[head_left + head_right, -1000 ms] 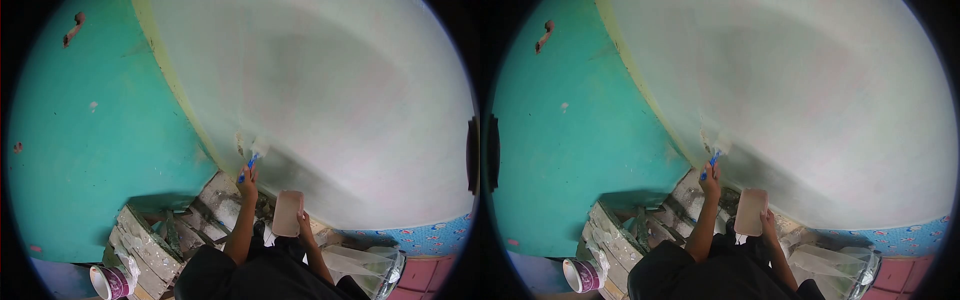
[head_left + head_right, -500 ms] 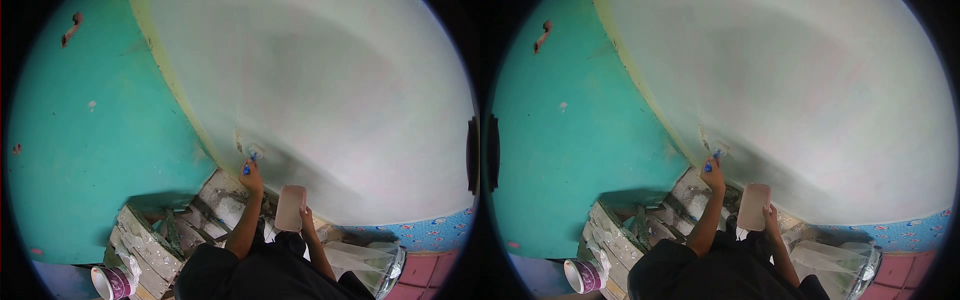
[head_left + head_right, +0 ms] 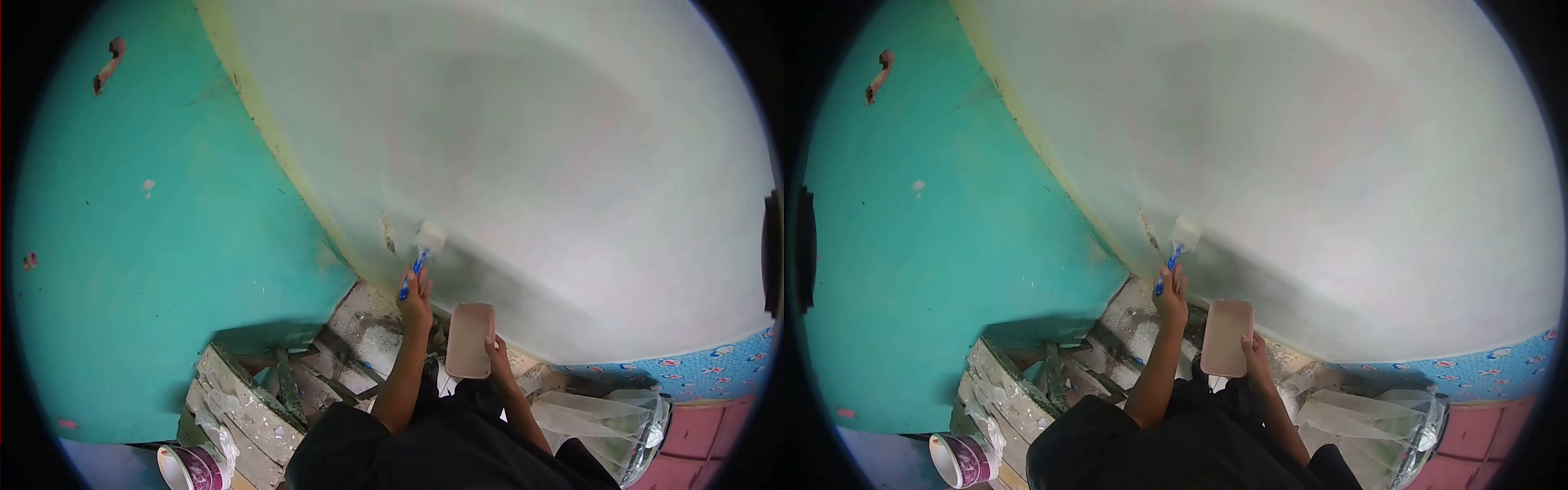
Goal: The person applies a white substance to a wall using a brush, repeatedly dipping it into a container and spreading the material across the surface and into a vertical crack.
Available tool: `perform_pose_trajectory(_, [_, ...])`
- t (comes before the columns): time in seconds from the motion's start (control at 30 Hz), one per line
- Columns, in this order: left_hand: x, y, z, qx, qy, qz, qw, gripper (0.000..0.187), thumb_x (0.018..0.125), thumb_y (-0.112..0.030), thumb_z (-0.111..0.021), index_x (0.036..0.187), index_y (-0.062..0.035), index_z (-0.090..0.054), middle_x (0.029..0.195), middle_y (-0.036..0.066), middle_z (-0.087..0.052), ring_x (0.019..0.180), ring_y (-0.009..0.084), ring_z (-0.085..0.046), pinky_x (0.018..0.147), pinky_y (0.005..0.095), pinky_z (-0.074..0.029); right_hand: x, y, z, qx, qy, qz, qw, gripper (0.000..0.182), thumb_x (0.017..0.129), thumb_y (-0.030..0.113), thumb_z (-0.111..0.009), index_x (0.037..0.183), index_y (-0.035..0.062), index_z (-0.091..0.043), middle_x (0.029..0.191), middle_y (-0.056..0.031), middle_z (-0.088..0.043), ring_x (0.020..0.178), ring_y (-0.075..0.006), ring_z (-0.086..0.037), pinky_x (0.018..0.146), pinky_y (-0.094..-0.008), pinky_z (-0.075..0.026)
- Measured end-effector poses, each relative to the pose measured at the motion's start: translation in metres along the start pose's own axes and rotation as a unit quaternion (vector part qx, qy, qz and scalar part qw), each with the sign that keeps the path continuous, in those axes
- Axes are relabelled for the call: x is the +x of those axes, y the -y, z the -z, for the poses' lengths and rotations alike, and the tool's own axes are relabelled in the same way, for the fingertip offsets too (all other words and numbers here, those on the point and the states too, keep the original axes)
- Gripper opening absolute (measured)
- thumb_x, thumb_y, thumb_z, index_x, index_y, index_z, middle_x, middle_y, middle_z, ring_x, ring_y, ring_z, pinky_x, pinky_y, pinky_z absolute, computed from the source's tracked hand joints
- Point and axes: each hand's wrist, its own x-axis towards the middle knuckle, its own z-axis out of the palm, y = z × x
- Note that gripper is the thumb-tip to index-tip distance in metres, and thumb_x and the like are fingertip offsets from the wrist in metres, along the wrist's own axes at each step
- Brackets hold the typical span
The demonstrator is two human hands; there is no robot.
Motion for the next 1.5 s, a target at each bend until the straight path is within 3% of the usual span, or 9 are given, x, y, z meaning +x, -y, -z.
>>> perform_pose_trajectory(0.13, [0.014, 0.040, 0.062, 0.010, -0.071, 0.020, 0.997, 0.046, 0.095, -0.025, -0.063, 0.131, -0.0021, -0.048, 0.122, 0.010, -0.059, 0.114, 0.0207, -0.060, 0.096, 0.0337, -0.050, -0.001, -0.006, 0.006, -0.007, 0.001, 0.010, 1.000, 0.069, 0.096, 0.046, -0.054, 0.143, 0.0041, -0.026, 0.122, -0.0187, -0.051, 0.110, -0.0252, -0.056, 0.090, -0.0382, -0.050])
perform_pose_trajectory(0.23, [0.018, 0.050, 0.072, 0.044, -0.159, -0.008, 0.986, 0.039, 0.094, -0.021, -0.063, 0.126, -0.0006, -0.052, 0.116, 0.013, -0.062, 0.106, 0.0234, -0.064, 0.091, 0.0329, -0.053, 0.005, -0.013, 0.012, -0.016, -0.004, 0.008, 1.000, 0.070, 0.096, 0.045, -0.055, 0.143, 0.0038, -0.024, 0.123, -0.0189, -0.050, 0.110, -0.0255, -0.056, 0.089, -0.0383, -0.050])
perform_pose_trajectory(0.3, [0.021, 0.051, 0.064, 0.052, -0.140, -0.036, 0.988, 0.033, 0.094, -0.018, -0.062, 0.120, 0.0015, -0.055, 0.111, 0.015, -0.063, 0.100, 0.0241, -0.066, 0.086, 0.0317, -0.055, 0.011, -0.022, 0.017, -0.014, 0.001, 0.018, 1.000, 0.071, 0.096, 0.046, -0.055, 0.144, 0.0038, -0.024, 0.124, -0.0193, -0.050, 0.111, -0.0259, -0.056, 0.089, -0.0386, -0.050])
perform_pose_trajectory(0.43, [0.011, 0.024, -0.006, 0.097, -0.073, -0.103, 0.987, 0.027, 0.094, -0.013, -0.061, 0.112, 0.0060, -0.056, 0.102, 0.019, -0.064, 0.092, 0.0243, -0.067, 0.079, 0.0299, -0.057, 0.002, -0.005, 0.009, -0.010, 0.003, -0.004, 1.000, 0.073, 0.095, 0.047, -0.056, 0.144, 0.0033, -0.023, 0.126, -0.0207, -0.048, 0.114, -0.0274, -0.053, 0.092, -0.0396, -0.048])
perform_pose_trajectory(0.53, [-0.021, -0.021, -0.075, 0.055, -0.035, -0.127, 0.990, 0.027, 0.095, -0.014, -0.060, 0.109, 0.0087, -0.056, 0.098, 0.017, -0.065, 0.092, 0.0230, -0.067, 0.083, 0.0288, -0.055, -0.001, 0.003, 0.004, -0.006, 0.004, -0.014, 1.000, 0.075, 0.095, 0.048, -0.056, 0.144, 0.0027, -0.022, 0.129, -0.0216, -0.047, 0.117, -0.0284, -0.051, 0.095, -0.0400, -0.046])
perform_pose_trajectory(0.73, [-0.081, -0.101, -0.160, 0.060, 0.016, -0.174, 0.983, 0.027, 0.096, -0.014, -0.058, 0.114, 0.0058, -0.053, 0.106, 0.020, -0.064, 0.100, 0.0244, -0.067, 0.085, 0.0292, -0.054, 0.005, -0.008, 0.004, -0.010, 0.015, -0.015, 1.000, 0.076, 0.094, 0.048, -0.056, 0.145, 0.0027, -0.022, 0.130, -0.0217, -0.046, 0.119, -0.0291, -0.050, 0.095, -0.0400, -0.046])
perform_pose_trajectory(0.93, [-0.100, -0.154, -0.199, -0.011, 0.103, -0.203, 0.974, 0.040, 0.097, -0.023, -0.059, 0.123, 0.0058, -0.049, 0.115, 0.016, -0.062, 0.110, 0.0266, -0.063, 0.090, 0.0321, -0.052, 0.005, -0.007, -0.001, -0.005, 0.025, -0.017, 1.000, 0.074, 0.095, 0.048, -0.056, 0.144, 0.0037, -0.023, 0.127, -0.0199, -0.048, 0.115, -0.0275, -0.052, 0.091, -0.0391, -0.048])
perform_pose_trajectory(1.13, [-0.041, -0.107, -0.152, -0.021, 0.086, -0.130, 0.988, 0.050, 0.096, -0.027, -0.062, 0.131, 0.0036, -0.046, 0.122, 0.012, -0.058, 0.117, 0.0243, -0.059, 0.090, 0.0318, -0.052, 0.012, -0.019, 0.008, -0.002, 0.020, 0.000, 1.000, 0.072, 0.095, 0.046, -0.056, 0.144, 0.0037, -0.024, 0.124, -0.0190, -0.051, 0.112, -0.0256, -0.055, 0.091, -0.0389, -0.049])
perform_pose_trajectory(1.5, [0.017, -0.010, 0.041, 0.066, -0.032, -0.036, 0.997, 0.048, 0.094, -0.026, -0.063, 0.129, 0.0029, -0.048, 0.120, 0.016, -0.059, 0.110, 0.0232, -0.062, 0.088, 0.0320, -0.054, 0.019, -0.002, 0.014, -0.007, -0.010, 0.012, 1.000, 0.071, 0.096, 0.046, -0.054, 0.144, 0.0018, -0.025, 0.126, -0.0219, -0.051, 0.114, -0.0259, -0.054, 0.094, -0.0386, -0.047])
